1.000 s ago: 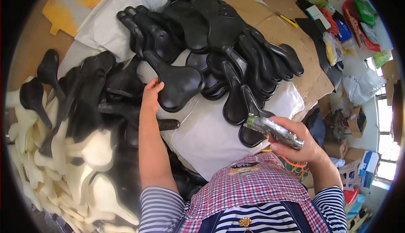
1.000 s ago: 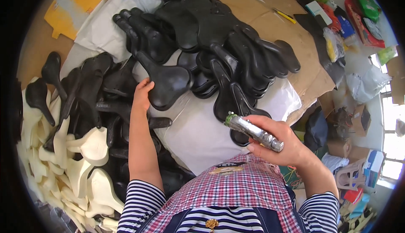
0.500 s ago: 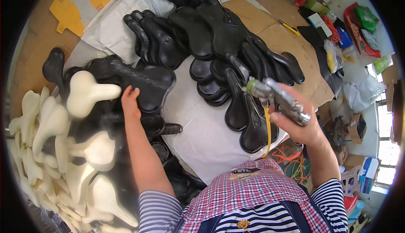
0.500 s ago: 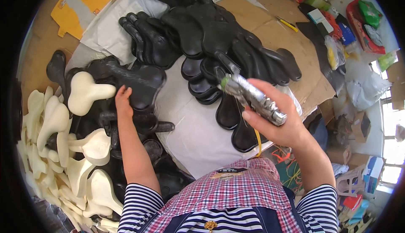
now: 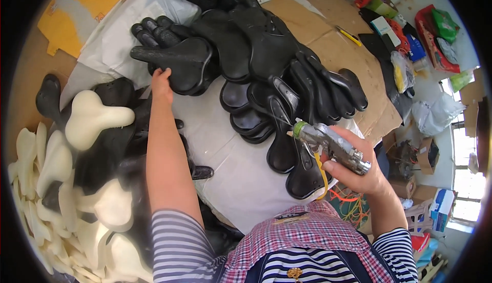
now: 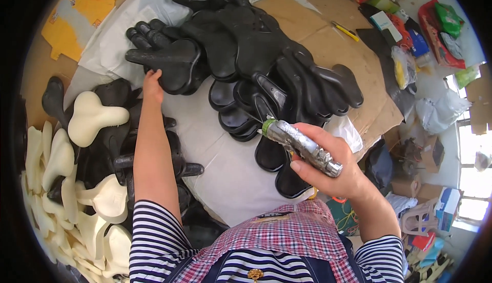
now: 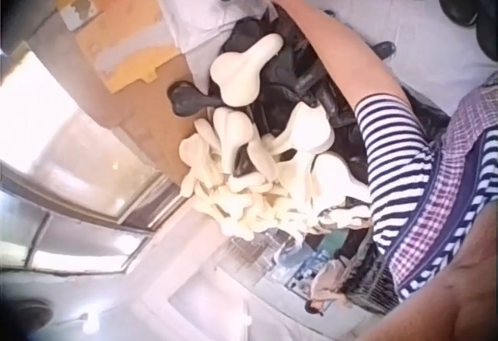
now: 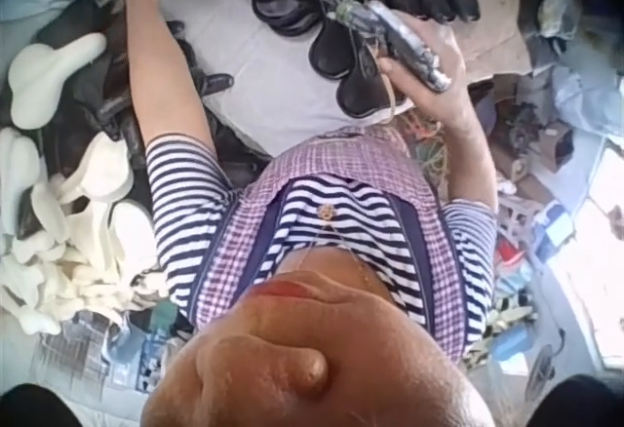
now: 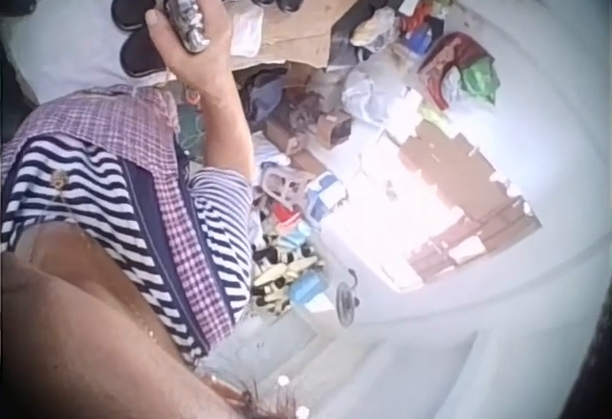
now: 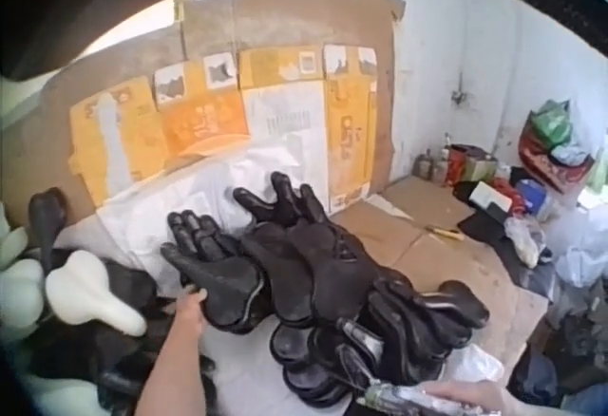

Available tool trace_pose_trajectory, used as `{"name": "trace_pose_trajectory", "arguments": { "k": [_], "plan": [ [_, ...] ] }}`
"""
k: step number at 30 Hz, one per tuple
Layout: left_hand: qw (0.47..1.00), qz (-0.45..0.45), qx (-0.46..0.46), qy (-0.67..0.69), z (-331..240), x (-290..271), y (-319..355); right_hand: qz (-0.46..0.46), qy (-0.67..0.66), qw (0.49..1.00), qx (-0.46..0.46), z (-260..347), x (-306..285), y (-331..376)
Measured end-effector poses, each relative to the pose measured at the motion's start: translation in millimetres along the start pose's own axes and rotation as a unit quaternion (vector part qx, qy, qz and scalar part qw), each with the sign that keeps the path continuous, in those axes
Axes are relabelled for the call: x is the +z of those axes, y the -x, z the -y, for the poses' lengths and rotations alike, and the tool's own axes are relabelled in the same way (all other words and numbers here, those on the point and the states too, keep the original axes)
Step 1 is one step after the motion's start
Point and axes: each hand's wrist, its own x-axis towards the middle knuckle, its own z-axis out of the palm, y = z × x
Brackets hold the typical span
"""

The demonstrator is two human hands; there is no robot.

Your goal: Sorting bicycle saddle foam and covers, then applying adhesive with a spray gun.

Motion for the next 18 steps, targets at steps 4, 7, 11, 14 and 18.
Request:
{"name": "trace_pose_trajectory", "arguments": {
  "k": [4, 7, 11, 14, 18],
  "plan": [
    [0.982, 0.027, -0.036, -0.183, 25, 14, -3, -0.025, -0.053, 0.998, 0.033, -7, -1, 6],
    [0.979, 0.037, -0.060, -0.191, 28, 13, 18, -0.004, -0.037, 0.999, 0.038, -9, 2, 10],
    [0.988, 0.041, 0.067, -0.132, -29, 35, 76, 0.012, -0.029, 0.999, 0.012, -17, 3, 16],
    [0.971, -0.098, 0.190, -0.104, -134, -49, 88, 0.030, -0.028, 0.999, -0.009, -13, -1, 29],
    [0.867, -0.355, 0.309, 0.163, -245, -118, 156, 0.030, -0.005, 0.999, -0.042, -8, -8, 64]
  ]
}}
